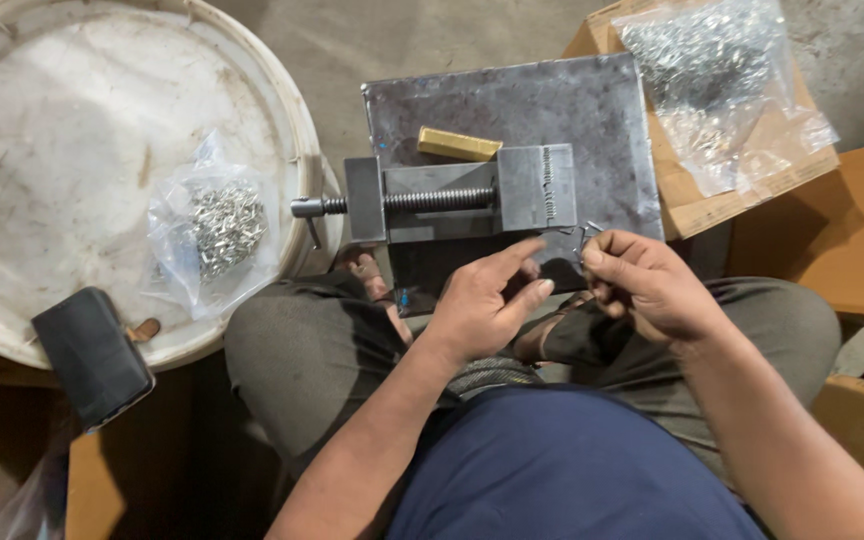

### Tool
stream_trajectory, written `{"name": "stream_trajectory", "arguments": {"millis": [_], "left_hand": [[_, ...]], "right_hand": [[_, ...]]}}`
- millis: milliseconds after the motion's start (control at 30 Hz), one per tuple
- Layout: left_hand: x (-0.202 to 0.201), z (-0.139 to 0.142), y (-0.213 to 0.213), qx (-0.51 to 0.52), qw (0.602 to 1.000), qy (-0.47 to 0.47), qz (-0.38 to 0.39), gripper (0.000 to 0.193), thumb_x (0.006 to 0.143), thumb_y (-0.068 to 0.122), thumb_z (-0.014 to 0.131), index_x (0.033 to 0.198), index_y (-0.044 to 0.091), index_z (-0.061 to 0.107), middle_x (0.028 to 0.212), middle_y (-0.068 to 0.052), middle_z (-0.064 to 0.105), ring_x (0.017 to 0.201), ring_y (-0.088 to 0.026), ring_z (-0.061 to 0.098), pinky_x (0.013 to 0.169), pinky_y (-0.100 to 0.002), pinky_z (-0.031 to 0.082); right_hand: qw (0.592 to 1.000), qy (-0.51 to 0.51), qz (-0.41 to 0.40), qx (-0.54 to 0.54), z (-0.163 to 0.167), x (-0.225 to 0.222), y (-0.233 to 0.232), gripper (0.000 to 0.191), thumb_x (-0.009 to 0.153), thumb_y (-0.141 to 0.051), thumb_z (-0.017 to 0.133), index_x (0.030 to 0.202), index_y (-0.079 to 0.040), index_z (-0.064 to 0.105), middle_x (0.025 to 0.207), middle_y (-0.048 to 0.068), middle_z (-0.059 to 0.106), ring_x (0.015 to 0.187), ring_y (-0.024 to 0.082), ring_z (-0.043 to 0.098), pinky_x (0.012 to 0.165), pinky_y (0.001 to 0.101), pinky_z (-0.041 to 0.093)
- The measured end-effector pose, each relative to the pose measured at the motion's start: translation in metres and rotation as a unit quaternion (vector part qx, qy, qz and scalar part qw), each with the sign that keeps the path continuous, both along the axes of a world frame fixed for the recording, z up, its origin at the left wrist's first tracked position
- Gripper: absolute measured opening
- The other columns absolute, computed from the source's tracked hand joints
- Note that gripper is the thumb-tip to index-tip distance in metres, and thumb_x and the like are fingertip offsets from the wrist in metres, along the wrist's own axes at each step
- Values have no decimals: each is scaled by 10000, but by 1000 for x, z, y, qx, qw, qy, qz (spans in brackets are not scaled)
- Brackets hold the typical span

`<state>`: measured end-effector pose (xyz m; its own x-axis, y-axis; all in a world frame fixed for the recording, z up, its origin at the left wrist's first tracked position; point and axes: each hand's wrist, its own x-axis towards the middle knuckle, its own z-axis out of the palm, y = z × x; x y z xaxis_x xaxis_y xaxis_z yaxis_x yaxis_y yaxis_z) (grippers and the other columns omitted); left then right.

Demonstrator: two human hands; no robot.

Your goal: The person sits cross-legged and repeatedly picks up small metal fasteners from a plastic bag and a metal plate, then places them into a bench vise. The person uses both hands to handle the fasteners and adjust the vise.

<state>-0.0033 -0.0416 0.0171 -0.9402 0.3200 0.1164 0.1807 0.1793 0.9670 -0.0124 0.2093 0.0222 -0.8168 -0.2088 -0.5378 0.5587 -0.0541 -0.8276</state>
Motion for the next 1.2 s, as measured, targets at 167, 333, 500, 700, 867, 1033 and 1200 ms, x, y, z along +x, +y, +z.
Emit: {"name": "stream_trajectory", "arguments": {"millis": [167,333,500,700,867,1033,1200], "left_hand": [[2,-1,0,48,998,30,-16,352,1006,194,683,1344,104,641,1113,-100,742,967,-205,750,856,-308,600],[2,-6,0,57,998,20,-17,277,998,164,692,1258,71,676,1063,-95,751,923,-181,753,821,-291,606],[2,-14,2,88,996,5,6,194,996,142,705,1143,17,697,983,-91,742,841,-167,720,752,-285,572],[-2,-25,-3,175,980,-90,-17,149,1014,120,698,1100,1,719,861,-9,685,759,-58,582,688,-241,504],[-5,-30,-6,210,964,-156,-43,168,1008,134,679,1105,-1,704,828,22,664,745,-38,582,671,-222,501],[-6,-32,-6,205,966,-143,-64,158,1018,119,667,1095,-13,703,857,12,680,781,-43,595,697,-228,514],[-8,-36,-4,231,957,-171,-40,154,1023,134,662,1082,-5,692,839,10,676,752,-47,604,688,-230,523]], "right_hand": [[997,-60,2,-58,-2,6,-23,150,995,-234,631,997,-85,647,804,-31,628,630,47,536,524,195,428],[992,-73,1,-106,-1,7,-32,163,1000,-236,619,1005,-74,637,822,-7,641,658,66,562,543,206,444],[968,-77,-32,-238,-11,15,-42,185,1037,-236,621,992,-59,599,844,30,643,696,110,606,599,243,495],[978,13,-76,-196,-20,24,-53,155,1028,-207,643,1073,-65,603,838,29,635,697,120,613,638,282,518],[981,192,-2,39,-12,22,-50,187,963,-110,688,1136,-44,659,910,17,675,768,74,623,688,245,527],[902,367,55,219,4,18,-54,118,918,-77,748,1013,-29,695,924,32,705,803,98,648,710,241,530],[849,444,19,287,36,10,-54,127,897,-81,767,978,-32,683,930,54,708,775,136,655,688,249,526]]}}
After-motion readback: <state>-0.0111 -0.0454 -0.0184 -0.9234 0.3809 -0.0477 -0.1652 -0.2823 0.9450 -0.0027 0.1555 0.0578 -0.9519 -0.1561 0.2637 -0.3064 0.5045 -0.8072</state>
